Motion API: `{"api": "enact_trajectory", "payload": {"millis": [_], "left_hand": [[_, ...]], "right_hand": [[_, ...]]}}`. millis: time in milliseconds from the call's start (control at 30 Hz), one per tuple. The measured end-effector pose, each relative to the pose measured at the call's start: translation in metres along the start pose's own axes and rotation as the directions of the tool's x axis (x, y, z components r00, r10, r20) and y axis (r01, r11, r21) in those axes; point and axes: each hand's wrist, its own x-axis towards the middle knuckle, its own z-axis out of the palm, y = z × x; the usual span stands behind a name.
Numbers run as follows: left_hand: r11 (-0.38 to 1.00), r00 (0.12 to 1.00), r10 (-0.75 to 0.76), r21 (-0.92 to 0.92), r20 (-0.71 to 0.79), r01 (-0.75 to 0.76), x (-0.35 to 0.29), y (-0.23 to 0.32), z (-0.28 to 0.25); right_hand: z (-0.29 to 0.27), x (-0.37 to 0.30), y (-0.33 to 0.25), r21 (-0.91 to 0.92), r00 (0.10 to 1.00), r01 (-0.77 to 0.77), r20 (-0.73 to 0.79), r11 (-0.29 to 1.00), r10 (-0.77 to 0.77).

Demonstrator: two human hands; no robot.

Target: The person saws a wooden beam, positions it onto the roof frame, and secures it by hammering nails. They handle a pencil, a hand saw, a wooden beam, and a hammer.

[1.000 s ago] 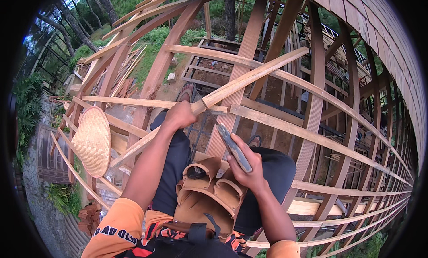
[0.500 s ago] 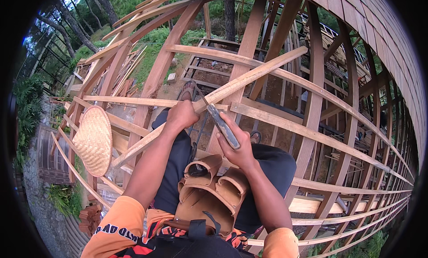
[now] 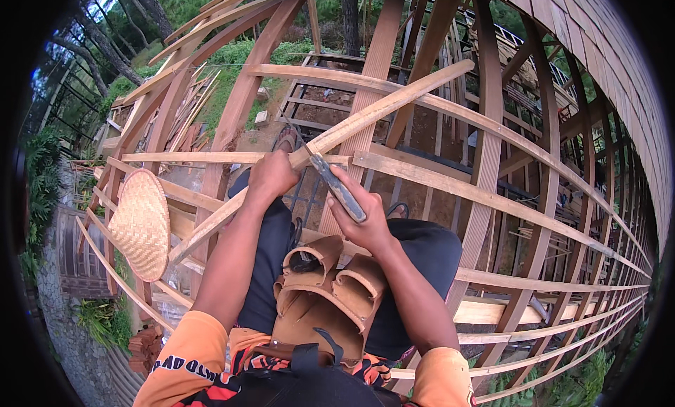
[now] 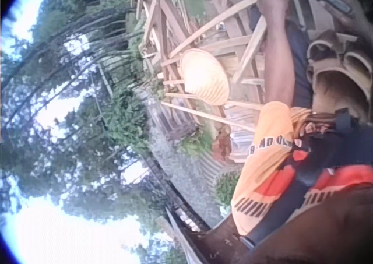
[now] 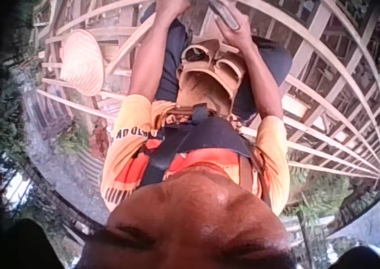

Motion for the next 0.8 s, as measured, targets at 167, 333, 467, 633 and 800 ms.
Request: {"api": "enact_trajectory", "payload": {"millis": [167,333,467,633,800], "left_hand": [[0.990,0.986,-0.019,-0.132,0.166,0.041,0.016,-0.042,-0.008],[0.936,0.942,0.095,-0.352,0.322,0.026,0.027,-0.028,-0.012],[0.955,0.969,-0.002,-0.288,0.245,0.075,0.032,-0.043,-0.021],[0.958,0.990,-0.095,-0.261,0.100,0.118,0.021,-0.040,-0.004],[0.998,0.998,-0.035,-0.047,0.057,0.038,0.000,-0.027,-0.010]], "right_hand": [[-0.027,-0.050,-0.042,-0.047,0.978,-0.157,0.131,0.986,0.162],[-0.088,-0.141,-0.080,-0.181,0.987,-0.153,0.014,0.971,0.158],[-0.040,-0.046,-0.003,0.015,0.986,-0.169,0.001,0.985,0.169],[-0.032,-0.058,-0.040,-0.029,0.994,-0.049,0.093,0.998,0.052],[-0.076,-0.109,-0.070,-0.128,0.993,-0.062,0.095,0.990,0.074]]}}
